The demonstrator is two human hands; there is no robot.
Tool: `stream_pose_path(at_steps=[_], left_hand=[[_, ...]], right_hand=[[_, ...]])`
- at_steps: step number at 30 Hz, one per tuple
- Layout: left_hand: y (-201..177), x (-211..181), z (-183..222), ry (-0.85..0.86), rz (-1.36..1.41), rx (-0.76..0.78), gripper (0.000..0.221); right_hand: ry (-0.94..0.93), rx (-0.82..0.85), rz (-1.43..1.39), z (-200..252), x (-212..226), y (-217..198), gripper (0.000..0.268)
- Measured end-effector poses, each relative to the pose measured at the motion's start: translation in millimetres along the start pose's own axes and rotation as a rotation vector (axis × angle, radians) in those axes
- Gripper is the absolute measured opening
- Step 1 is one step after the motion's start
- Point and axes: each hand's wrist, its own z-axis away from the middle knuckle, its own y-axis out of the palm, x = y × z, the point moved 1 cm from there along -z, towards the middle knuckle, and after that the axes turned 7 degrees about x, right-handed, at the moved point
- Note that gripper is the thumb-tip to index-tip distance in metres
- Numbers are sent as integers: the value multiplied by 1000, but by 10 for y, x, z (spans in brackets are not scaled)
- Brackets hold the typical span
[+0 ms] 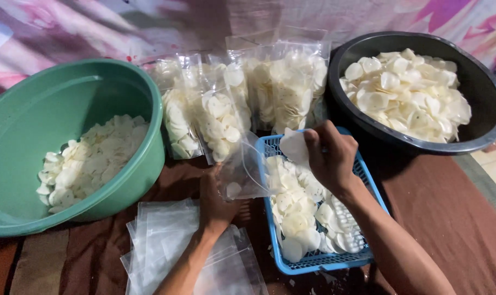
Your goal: Filling clear plastic bags with white chips from a blue basket by hand
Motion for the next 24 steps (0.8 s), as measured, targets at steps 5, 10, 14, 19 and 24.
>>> stream_pose_path(at_steps=[5, 10, 14, 19, 24], left_hand=[[-74, -146, -39, 24, -17, 46, 81], [-96, -147, -37, -16, 83, 91, 86], [-41, -73, 1, -48, 66, 80, 91], [-75, -205, -15, 4, 40, 65, 94], [-126, -211, -110, 169, 11, -46, 70]], right_hand=[[-66, -58, -55, 47, 226, 25, 35], [-100, 106, -195, -20, 395, 10, 40], [-167, 194, -211, -19, 443, 1, 39], [-302, 277, -279, -78, 494, -14, 37], [-261, 290, -330, 205, -240, 321, 51]])
